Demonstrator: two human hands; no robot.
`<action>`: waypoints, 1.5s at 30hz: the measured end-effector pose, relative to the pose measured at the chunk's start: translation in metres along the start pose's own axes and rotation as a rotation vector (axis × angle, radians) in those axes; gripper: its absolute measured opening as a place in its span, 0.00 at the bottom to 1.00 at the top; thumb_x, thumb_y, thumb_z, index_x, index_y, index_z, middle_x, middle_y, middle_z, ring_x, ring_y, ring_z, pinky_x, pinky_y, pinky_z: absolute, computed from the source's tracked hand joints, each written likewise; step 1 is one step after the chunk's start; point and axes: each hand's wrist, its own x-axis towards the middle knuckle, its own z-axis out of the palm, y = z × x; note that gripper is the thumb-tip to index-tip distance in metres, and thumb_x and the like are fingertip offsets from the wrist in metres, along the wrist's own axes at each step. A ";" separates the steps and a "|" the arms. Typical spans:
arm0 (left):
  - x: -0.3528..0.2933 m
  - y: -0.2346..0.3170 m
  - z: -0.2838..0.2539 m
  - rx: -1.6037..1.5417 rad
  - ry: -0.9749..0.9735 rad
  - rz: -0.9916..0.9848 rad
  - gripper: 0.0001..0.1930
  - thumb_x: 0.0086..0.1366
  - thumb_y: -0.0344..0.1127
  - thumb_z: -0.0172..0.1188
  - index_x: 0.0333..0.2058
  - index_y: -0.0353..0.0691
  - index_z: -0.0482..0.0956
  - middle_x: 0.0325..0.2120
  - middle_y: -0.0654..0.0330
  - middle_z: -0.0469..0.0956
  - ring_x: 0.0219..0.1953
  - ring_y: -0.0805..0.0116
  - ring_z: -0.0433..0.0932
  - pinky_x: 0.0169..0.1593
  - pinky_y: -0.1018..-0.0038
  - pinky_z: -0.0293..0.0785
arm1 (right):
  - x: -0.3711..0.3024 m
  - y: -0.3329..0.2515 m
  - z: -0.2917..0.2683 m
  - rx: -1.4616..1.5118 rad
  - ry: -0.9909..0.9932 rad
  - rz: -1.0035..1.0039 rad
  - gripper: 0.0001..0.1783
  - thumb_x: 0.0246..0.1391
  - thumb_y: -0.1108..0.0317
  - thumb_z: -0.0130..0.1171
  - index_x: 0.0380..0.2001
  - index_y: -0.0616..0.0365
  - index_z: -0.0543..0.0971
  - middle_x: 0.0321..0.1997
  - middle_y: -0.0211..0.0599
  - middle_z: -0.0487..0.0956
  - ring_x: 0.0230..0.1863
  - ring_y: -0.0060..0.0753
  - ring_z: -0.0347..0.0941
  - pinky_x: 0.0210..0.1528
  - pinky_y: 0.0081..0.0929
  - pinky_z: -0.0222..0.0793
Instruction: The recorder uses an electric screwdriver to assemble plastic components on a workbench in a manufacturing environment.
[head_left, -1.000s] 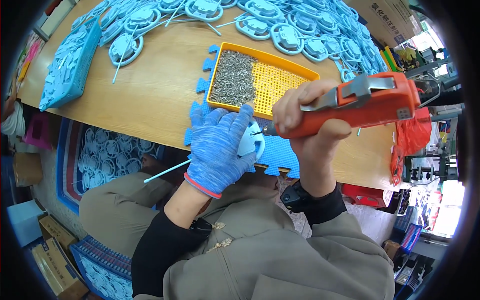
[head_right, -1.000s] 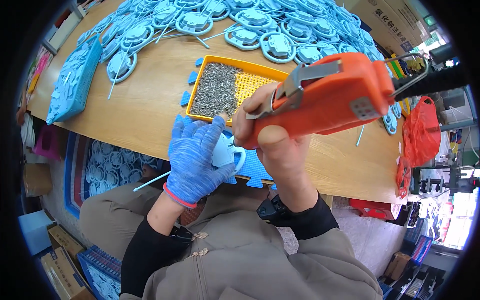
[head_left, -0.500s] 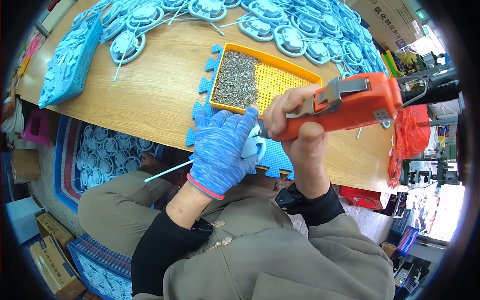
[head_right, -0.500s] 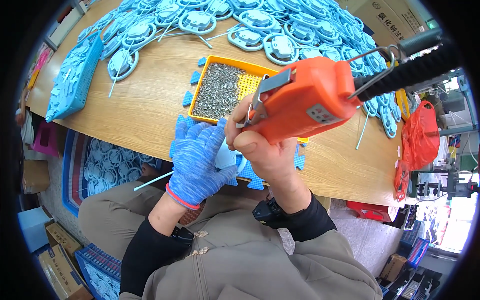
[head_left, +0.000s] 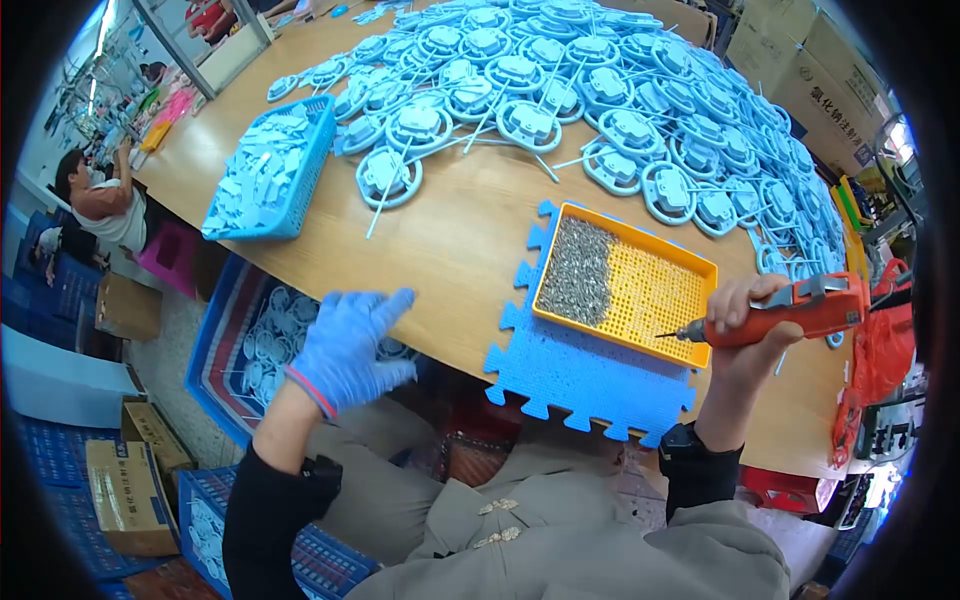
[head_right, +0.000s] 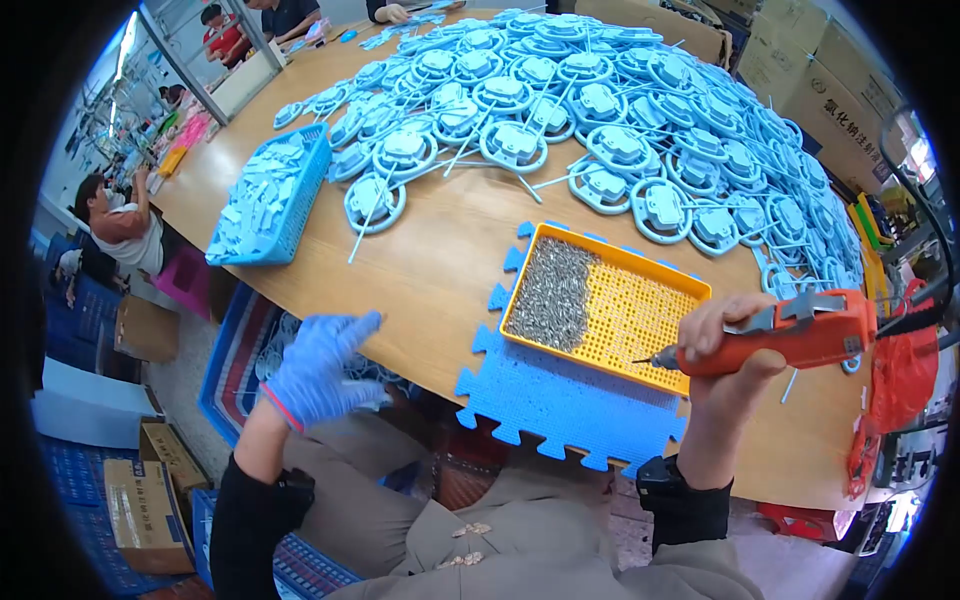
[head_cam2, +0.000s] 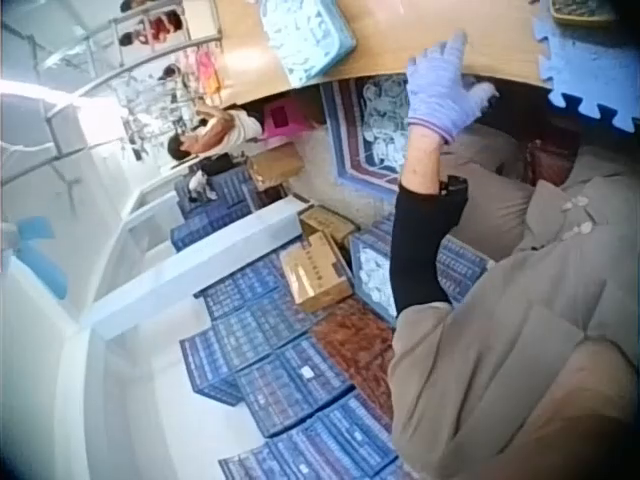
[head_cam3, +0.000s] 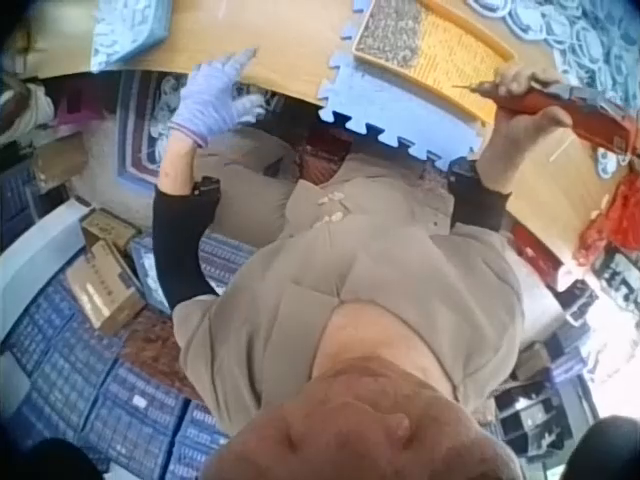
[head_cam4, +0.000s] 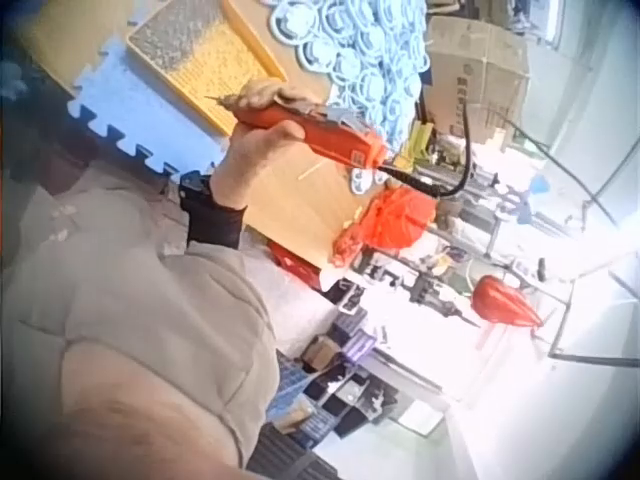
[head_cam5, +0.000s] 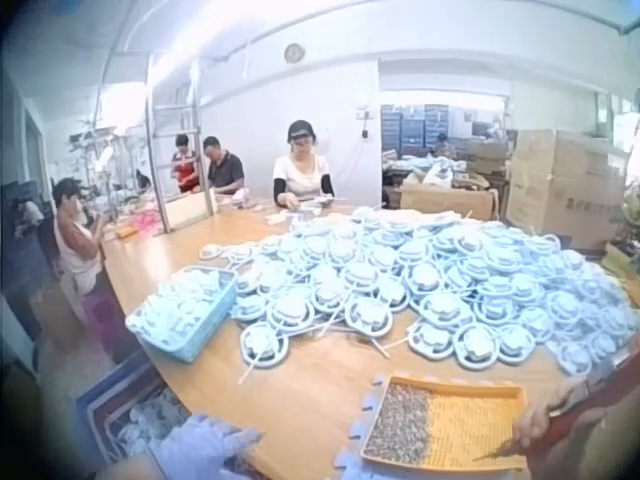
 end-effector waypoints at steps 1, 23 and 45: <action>0.015 -0.013 -0.003 -0.009 -0.005 -0.043 0.42 0.45 0.49 0.69 0.59 0.45 0.63 0.48 0.49 0.71 0.51 0.48 0.68 0.56 0.59 0.62 | 0.004 0.003 -0.002 -0.009 0.006 -0.007 0.34 0.45 0.31 0.54 0.34 0.55 0.66 0.18 0.26 0.64 0.18 0.21 0.59 0.21 0.19 0.56; 0.355 -0.199 0.061 0.222 -0.015 -0.275 0.38 0.56 0.62 0.49 0.60 0.47 0.62 0.59 0.44 0.61 0.61 0.46 0.59 0.63 0.59 0.55 | 0.029 0.028 -0.048 -0.114 0.288 -0.153 0.35 0.40 0.35 0.62 0.31 0.55 0.64 0.15 0.25 0.65 0.13 0.17 0.60 0.16 0.14 0.56; 0.149 -0.071 0.028 0.085 0.226 -0.015 0.31 0.49 0.40 0.68 0.52 0.40 0.70 0.52 0.46 0.68 0.56 0.50 0.66 0.59 0.61 0.62 | 0.004 0.009 -0.043 -0.010 0.090 -0.036 0.36 0.43 0.33 0.58 0.36 0.56 0.65 0.20 0.29 0.67 0.20 0.22 0.62 0.24 0.21 0.59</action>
